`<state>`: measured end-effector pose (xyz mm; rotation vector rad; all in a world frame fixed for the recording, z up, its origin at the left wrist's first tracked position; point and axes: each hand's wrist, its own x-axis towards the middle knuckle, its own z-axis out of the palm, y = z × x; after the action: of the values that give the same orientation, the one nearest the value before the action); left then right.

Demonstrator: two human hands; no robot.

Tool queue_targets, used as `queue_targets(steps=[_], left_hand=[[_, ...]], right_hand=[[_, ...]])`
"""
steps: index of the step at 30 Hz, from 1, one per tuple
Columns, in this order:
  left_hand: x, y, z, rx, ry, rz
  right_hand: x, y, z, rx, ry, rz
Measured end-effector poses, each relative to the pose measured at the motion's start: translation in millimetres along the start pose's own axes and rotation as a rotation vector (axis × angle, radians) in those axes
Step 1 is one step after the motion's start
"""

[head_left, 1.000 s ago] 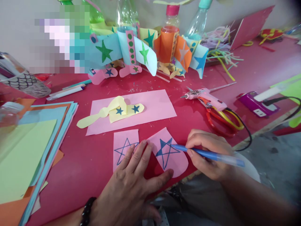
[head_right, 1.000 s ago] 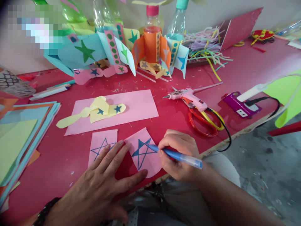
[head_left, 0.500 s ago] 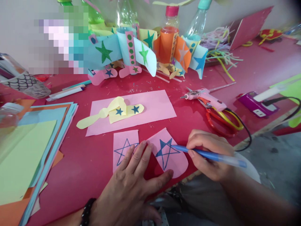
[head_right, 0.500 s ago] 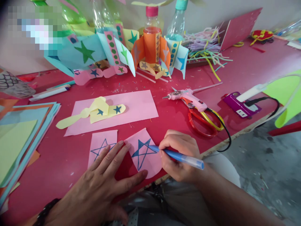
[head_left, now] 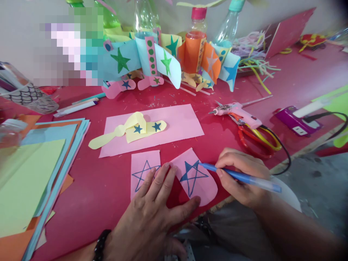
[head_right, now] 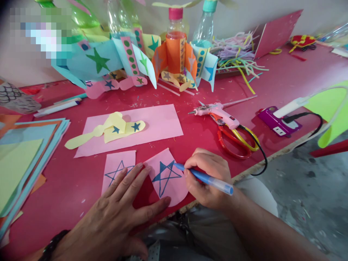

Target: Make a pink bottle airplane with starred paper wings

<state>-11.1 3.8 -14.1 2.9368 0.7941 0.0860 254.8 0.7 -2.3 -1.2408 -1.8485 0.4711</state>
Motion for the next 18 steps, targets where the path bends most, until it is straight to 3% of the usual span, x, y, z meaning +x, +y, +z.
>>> queue_targets(steps=[5,18], left_hand=[[-0.1,0.4,1.0,0.0,0.007,-0.015],[-0.4,-0.2,0.8,-0.003,-0.006,-0.004]], right_hand=[[1.9,-2.8,-0.7,0.035,-0.075,-0.04],[2.6,-3.1,2.2,0.048,-0.067,-0.038]])
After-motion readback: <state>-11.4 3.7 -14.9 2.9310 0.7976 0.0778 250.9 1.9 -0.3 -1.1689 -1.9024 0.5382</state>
